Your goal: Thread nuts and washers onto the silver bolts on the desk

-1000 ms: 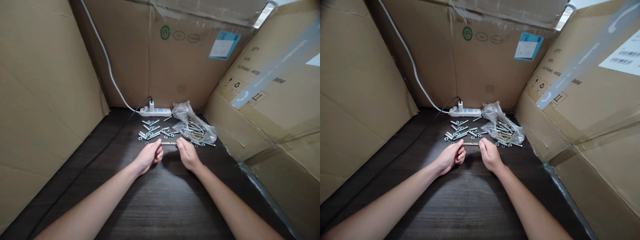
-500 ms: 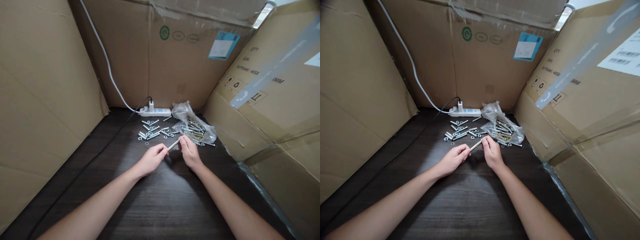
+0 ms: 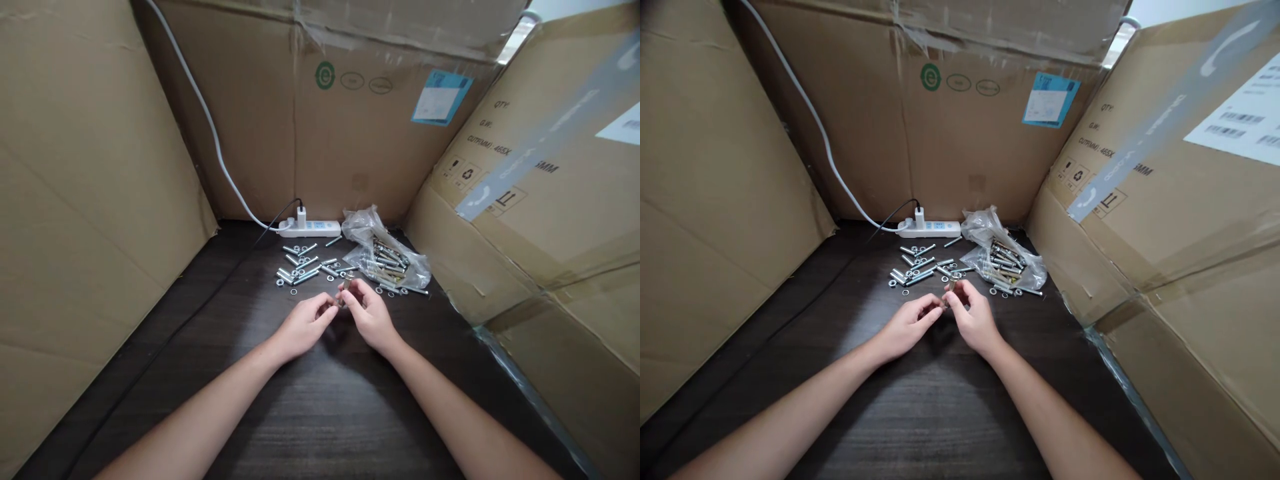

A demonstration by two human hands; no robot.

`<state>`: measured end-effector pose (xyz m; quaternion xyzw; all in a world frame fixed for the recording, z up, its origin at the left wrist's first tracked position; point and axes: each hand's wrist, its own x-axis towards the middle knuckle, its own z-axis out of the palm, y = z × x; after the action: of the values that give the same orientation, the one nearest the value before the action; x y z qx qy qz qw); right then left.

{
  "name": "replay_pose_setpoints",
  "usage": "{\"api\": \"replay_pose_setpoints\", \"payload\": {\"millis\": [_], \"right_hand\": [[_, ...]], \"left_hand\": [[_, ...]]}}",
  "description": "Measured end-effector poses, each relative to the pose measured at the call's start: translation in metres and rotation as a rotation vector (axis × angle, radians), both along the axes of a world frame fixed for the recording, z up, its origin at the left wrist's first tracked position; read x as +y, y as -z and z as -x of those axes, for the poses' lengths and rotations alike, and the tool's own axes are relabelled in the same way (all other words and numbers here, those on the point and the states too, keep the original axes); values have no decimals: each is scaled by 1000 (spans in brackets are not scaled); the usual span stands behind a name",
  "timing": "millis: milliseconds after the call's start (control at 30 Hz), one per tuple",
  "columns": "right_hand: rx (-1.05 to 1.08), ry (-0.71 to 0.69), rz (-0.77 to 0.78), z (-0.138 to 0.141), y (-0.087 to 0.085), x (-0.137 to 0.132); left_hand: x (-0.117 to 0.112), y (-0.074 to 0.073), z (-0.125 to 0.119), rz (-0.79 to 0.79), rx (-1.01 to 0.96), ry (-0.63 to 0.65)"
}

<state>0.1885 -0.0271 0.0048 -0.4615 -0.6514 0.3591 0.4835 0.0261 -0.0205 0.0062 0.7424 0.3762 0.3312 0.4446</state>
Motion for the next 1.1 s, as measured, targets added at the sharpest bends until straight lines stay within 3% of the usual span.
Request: {"api": "replay_pose_setpoints", "payload": {"millis": [133, 267, 400, 467, 667, 900, 1033, 1100], "right_hand": [[-139, 166, -88, -27, 1, 20], [-479, 441, -235, -78, -5, 49], [-926, 536, -154, -121, -17, 80], [-1008, 535, -96, -131, -21, 95], [-1015, 489, -24, -135, -22, 121], [-949, 471, -33, -137, -20, 111], [-870, 454, -88, -139, -47, 101], [-711, 415, -178, -142, -66, 97]], "left_hand": [[0, -5, 3, -21, 41, 19], [0, -6, 4, -29, 83, 32], [0, -5, 4, -41, 116, 53], [1, -5, 5, -46, 133, 57], [0, -5, 6, -72, 156, 67], [2, -2, 6, -105, 181, 70], [2, -2, 6, -110, 166, 68], [2, -3, 6, -108, 162, 72]]}}
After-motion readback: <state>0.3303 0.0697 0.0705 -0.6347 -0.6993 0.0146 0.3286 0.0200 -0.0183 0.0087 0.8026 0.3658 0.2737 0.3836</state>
